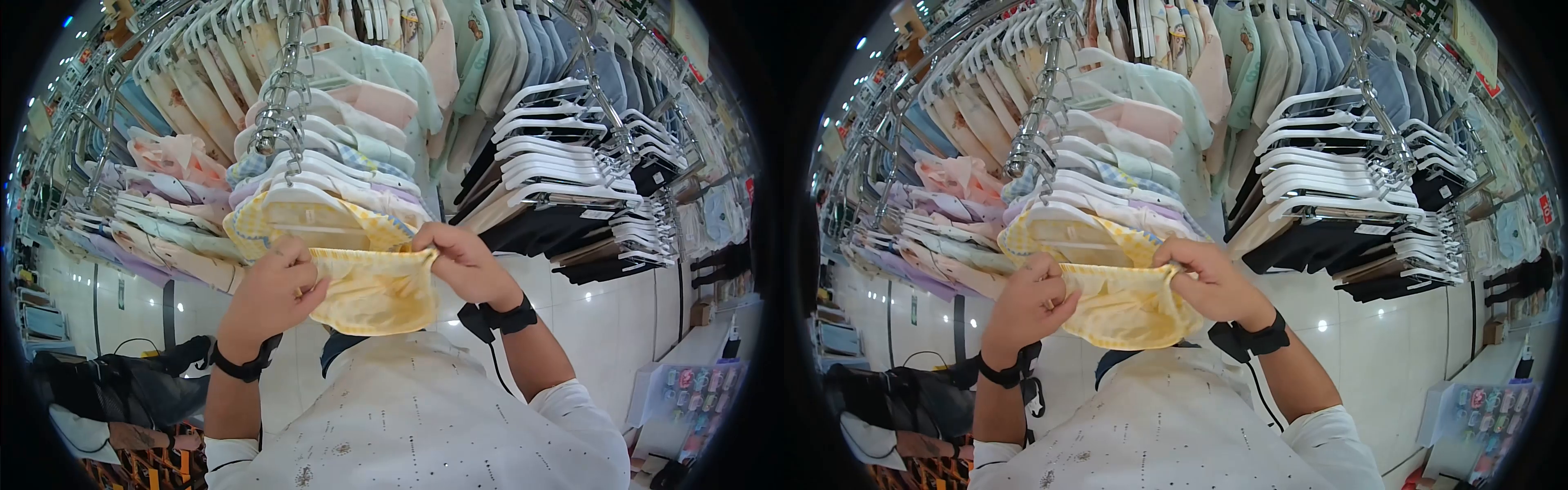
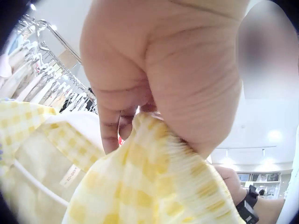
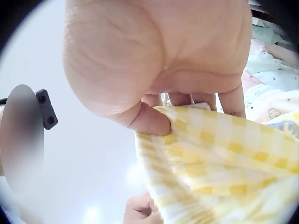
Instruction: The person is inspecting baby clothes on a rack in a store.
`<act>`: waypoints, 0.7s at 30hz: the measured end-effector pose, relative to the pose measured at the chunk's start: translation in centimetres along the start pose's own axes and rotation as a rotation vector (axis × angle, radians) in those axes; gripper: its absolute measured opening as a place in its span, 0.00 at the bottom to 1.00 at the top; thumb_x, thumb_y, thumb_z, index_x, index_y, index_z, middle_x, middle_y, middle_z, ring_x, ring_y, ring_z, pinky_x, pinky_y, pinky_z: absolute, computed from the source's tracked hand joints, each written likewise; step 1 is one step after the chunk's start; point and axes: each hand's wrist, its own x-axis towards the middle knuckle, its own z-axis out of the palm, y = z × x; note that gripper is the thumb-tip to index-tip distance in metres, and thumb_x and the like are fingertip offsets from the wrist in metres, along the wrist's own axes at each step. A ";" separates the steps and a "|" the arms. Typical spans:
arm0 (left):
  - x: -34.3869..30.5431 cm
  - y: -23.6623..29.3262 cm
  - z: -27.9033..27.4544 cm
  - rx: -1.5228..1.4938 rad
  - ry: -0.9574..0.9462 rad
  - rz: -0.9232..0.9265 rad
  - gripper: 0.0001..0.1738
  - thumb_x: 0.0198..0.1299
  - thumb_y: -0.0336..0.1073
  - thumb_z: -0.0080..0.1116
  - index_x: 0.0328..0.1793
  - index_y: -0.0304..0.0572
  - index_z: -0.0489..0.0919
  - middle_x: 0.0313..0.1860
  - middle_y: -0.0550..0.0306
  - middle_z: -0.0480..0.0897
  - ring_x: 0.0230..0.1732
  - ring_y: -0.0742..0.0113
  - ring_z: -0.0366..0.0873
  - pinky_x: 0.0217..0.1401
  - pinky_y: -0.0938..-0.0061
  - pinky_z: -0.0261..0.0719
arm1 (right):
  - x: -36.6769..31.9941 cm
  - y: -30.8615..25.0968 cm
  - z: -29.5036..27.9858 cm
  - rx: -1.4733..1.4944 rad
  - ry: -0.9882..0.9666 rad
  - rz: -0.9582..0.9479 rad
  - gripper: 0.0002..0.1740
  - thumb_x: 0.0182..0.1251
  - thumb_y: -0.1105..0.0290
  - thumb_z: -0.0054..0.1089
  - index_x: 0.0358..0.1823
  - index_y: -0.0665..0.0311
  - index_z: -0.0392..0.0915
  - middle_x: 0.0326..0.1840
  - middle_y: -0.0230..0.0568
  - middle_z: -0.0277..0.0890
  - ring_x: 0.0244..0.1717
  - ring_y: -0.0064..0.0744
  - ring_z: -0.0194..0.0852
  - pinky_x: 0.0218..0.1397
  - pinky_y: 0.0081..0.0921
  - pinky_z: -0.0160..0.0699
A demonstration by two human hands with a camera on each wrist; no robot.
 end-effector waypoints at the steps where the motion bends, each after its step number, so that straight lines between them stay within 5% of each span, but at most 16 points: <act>1: -0.1 -0.2 0.4 0.003 0.000 0.003 0.13 0.51 0.25 0.72 0.27 0.37 0.73 0.34 0.55 0.71 0.35 0.61 0.73 0.36 0.70 0.70 | 0.2 -0.3 0.3 -0.107 -0.018 -0.105 0.12 0.59 0.82 0.49 0.43 0.68 0.75 0.39 0.30 0.74 0.40 0.18 0.67 0.44 0.19 0.68; 4: -0.3 -0.5 0.8 0.149 0.241 -0.187 0.10 0.50 0.19 0.67 0.33 0.38 0.76 0.34 0.58 0.70 0.34 0.67 0.73 0.36 0.74 0.72 | 0.1 -0.5 0.2 -0.141 -0.018 -0.216 0.13 0.57 0.82 0.48 0.44 0.68 0.76 0.39 0.37 0.77 0.40 0.30 0.72 0.47 0.27 0.72; 6: -0.2 -0.4 0.2 -0.123 0.302 -0.518 0.14 0.49 0.15 0.62 0.40 0.38 0.78 0.36 0.60 0.72 0.34 0.73 0.72 0.34 0.79 0.72 | -0.2 -1.1 -0.1 -0.069 -0.023 -0.127 0.13 0.56 0.81 0.50 0.43 0.68 0.76 0.40 0.39 0.77 0.41 0.33 0.74 0.49 0.28 0.73; 9: 0.2 0.2 0.4 -0.181 0.281 -0.401 0.16 0.48 0.13 0.57 0.42 0.38 0.80 0.38 0.63 0.74 0.34 0.78 0.71 0.33 0.83 0.69 | 0.0 -1.8 0.2 -0.386 -0.053 -0.178 0.14 0.54 0.79 0.55 0.44 0.68 0.76 0.41 0.40 0.77 0.41 0.36 0.74 0.50 0.28 0.73; 13: 1.7 1.5 1.4 -0.355 0.304 -0.270 0.17 0.46 0.13 0.54 0.41 0.37 0.81 0.37 0.61 0.73 0.32 0.75 0.70 0.31 0.80 0.69 | 0.6 -2.7 2.6 -0.324 -0.077 -0.195 0.17 0.52 0.77 0.60 0.47 0.67 0.76 0.39 0.43 0.78 0.40 0.42 0.76 0.48 0.31 0.75; 16: 3.7 5.0 1.3 -0.212 0.196 -0.230 0.17 0.43 0.17 0.56 0.41 0.39 0.81 0.33 0.55 0.75 0.30 0.61 0.75 0.34 0.71 0.74 | 0.7 -3.1 4.8 -0.461 0.032 -0.304 0.19 0.52 0.74 0.64 0.48 0.66 0.77 0.35 0.44 0.78 0.39 0.46 0.78 0.46 0.35 0.77; 18: 4.4 5.8 1.6 -0.170 0.148 -0.133 0.20 0.43 0.17 0.56 0.44 0.40 0.81 0.38 0.52 0.77 0.37 0.52 0.78 0.40 0.65 0.78 | 0.9 -1.5 5.1 -0.651 0.034 -0.161 0.20 0.53 0.71 0.68 0.49 0.64 0.77 0.35 0.45 0.79 0.39 0.48 0.80 0.45 0.38 0.77; 19: 4.4 5.6 1.7 -0.169 0.144 -0.124 0.20 0.43 0.17 0.56 0.44 0.40 0.81 0.38 0.52 0.77 0.37 0.52 0.78 0.40 0.65 0.78 | 1.0 -0.4 5.0 -0.663 0.149 -0.216 0.16 0.54 0.72 0.68 0.45 0.62 0.78 0.27 0.41 0.76 0.29 0.38 0.78 0.36 0.32 0.76; 21: 4.2 4.4 1.7 0.025 0.191 -0.076 0.24 0.41 0.13 0.53 0.46 0.39 0.81 0.43 0.51 0.76 0.42 0.52 0.78 0.44 0.66 0.77 | 0.6 -0.3 3.4 -0.545 0.286 -0.178 0.13 0.54 0.73 0.66 0.42 0.62 0.79 0.23 0.38 0.74 0.24 0.31 0.74 0.31 0.28 0.72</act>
